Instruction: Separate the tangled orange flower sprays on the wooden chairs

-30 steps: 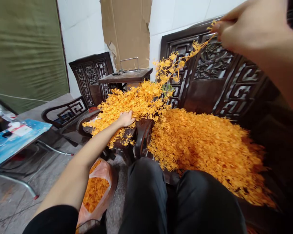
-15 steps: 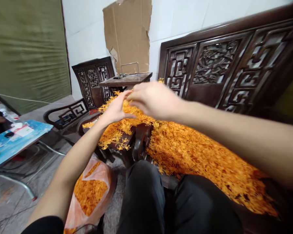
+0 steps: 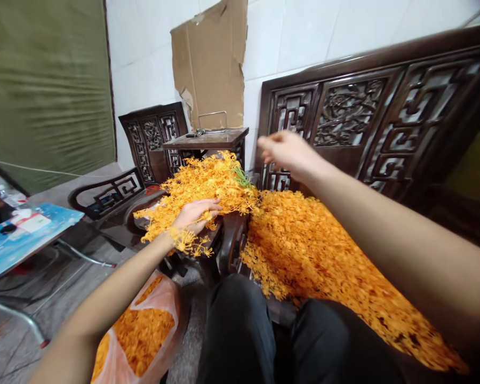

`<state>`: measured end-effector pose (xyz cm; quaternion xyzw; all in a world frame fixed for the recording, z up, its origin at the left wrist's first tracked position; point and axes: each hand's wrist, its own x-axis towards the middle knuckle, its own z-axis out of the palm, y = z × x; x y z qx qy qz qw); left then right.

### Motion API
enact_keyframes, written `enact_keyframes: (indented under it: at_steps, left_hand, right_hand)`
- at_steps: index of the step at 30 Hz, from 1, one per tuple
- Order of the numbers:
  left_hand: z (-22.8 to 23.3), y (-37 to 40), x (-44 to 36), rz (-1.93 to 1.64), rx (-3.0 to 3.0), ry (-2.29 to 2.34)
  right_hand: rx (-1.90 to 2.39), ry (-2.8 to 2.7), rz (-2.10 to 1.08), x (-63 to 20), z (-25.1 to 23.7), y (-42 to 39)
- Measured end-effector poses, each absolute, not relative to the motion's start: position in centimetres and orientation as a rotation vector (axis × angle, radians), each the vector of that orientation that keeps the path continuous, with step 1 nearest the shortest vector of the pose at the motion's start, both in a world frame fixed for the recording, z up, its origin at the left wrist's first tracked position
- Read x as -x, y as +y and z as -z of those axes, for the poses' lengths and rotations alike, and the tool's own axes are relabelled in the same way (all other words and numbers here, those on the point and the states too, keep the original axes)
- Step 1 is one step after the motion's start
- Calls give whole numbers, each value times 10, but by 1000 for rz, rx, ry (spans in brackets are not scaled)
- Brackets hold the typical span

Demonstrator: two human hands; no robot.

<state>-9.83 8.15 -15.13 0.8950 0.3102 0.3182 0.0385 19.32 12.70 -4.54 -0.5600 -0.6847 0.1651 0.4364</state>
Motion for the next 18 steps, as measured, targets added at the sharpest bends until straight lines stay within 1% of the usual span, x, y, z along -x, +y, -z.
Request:
enact_keyframes:
  at_steps: [2,5,7,10,13,16,18]
  left_hand:
    - [156,82,94,-948,-2779,874]
    - [162,82,86,-889,-2861,794]
    - [166,81,85,-865,-2905,770]
    - [169,79,94,-864,-2893,788]
    - [168,78,110,-913,-2787,867]
    - [165,77,124,-962,-2684,954]
    - [165,77,131,-969,-2637,1016]
  right_hand:
    - [1504,-1797,-556,-183,72,149]
    - [1588,-1818,-541,-159,106,166]
    - [1593,-1795,-530,-149,116,172]
    - [1564,-1758,-557,-155,114,181]
    - [1524,-1664,-652,-185,105,191]
    - [1386,-1359,-862,-228,99,200]
    - [1253,-1122,-939,-256,99,203]
